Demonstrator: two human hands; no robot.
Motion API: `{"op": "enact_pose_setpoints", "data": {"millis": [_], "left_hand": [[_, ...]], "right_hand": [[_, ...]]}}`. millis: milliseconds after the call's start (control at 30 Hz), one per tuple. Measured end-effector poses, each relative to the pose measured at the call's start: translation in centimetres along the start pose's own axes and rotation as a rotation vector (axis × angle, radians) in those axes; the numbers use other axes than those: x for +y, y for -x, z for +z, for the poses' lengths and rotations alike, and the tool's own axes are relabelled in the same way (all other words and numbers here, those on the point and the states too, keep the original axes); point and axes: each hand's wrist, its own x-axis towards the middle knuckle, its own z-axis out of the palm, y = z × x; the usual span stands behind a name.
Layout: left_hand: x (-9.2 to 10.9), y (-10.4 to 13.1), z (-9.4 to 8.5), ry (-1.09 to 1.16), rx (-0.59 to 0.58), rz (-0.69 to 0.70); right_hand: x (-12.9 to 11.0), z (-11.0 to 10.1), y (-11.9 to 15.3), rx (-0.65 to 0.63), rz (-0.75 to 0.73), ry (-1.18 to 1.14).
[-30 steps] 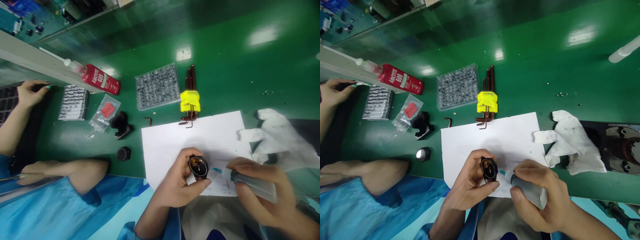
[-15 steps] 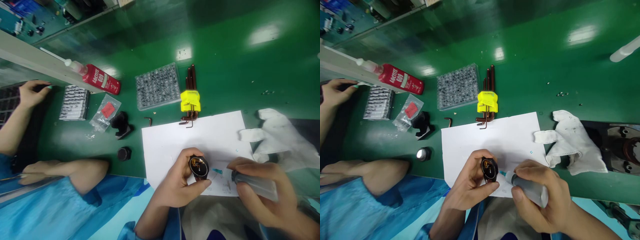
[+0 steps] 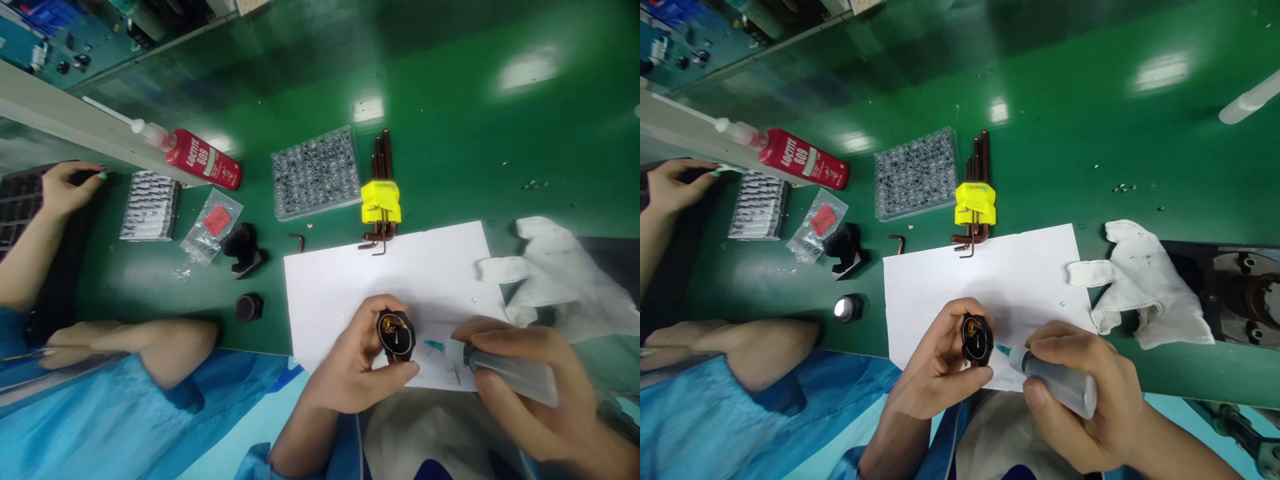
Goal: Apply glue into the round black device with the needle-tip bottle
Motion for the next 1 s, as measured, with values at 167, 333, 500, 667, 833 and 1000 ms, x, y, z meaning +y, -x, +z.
{"op": "enact_pose_setpoints", "data": {"millis": [167,333,500,667,833,1000], "left_hand": [[0.03,0.09,-0.02,0.024,-0.010,-0.012],[0.10,0.11,-0.01,0.001,-0.001,-0.015],[0.22,0.14,0.07,-0.027,0.013,-0.032],[0.24,0.15,0.10,-0.064,0.032,-0.056],[0.11,0.13,0.05,-0.043,0.021,-0.038],[0.14,0.09,0.08,-0.022,0.023,-0.047]], "right_hand": [[0.19,-0.19,0.38,-0.031,0.011,-0.086],[0.27,-0.13,0.43,-0.018,0.008,-0.025],[0.13,-0.21,0.37,-0.024,0.016,-0.026],[0.13,-0.27,0.40,-0.041,0.039,-0.051],[0.24,-0.11,0.52,-0.006,0.012,-0.017],[-0.05,0.01,0.49,-0.010,0.055,-0.002]]}}
